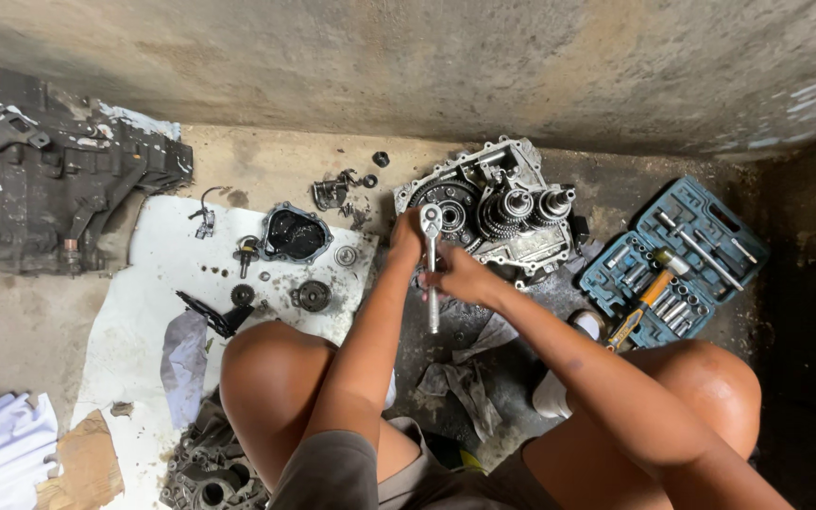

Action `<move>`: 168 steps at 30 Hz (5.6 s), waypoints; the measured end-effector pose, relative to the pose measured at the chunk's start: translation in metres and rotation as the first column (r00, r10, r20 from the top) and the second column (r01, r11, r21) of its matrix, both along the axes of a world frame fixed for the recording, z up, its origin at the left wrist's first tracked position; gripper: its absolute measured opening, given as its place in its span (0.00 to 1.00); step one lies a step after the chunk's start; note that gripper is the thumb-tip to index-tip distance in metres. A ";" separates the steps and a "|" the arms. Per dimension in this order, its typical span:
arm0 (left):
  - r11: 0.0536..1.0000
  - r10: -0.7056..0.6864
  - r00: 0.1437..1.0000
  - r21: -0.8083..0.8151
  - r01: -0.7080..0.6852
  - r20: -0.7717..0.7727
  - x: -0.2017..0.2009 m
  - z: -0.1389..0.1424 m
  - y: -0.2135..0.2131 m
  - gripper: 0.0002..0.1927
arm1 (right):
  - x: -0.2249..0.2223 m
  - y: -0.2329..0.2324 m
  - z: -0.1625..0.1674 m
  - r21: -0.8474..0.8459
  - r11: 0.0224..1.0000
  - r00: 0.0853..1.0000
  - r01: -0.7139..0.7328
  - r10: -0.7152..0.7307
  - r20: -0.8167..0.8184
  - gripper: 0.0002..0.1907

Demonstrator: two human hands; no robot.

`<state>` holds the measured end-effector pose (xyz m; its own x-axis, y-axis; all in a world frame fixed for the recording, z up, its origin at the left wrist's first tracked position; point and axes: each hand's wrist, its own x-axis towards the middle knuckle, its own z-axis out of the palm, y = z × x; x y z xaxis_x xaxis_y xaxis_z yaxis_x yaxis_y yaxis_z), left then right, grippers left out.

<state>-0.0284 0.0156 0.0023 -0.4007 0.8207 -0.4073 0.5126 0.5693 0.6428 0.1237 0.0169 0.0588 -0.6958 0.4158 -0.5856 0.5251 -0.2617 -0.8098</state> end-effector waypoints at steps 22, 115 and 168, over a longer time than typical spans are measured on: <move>0.997 -0.029 0.995 0.068 0.036 -0.092 0.001 -0.019 0.004 0.14 | 0.013 0.005 0.002 0.255 0.932 0.950 -0.258 0.197 0.242 0.12; 0.948 -0.016 1.000 -0.317 0.017 0.004 0.005 0.007 0.004 0.18 | 0.019 0.061 0.005 0.817 0.236 0.820 -0.526 -0.114 0.561 0.08; 0.918 -0.151 0.983 -0.384 0.101 -0.103 0.003 0.014 0.007 0.31 | 0.003 0.049 -0.003 0.934 0.100 0.914 -0.343 -0.194 0.356 0.08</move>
<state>-0.0254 0.0224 0.0164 -0.3734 0.6646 -0.6472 0.6597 0.6807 0.3185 0.1270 0.0663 0.0556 -0.6517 0.7479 0.1258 0.7452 0.6623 -0.0774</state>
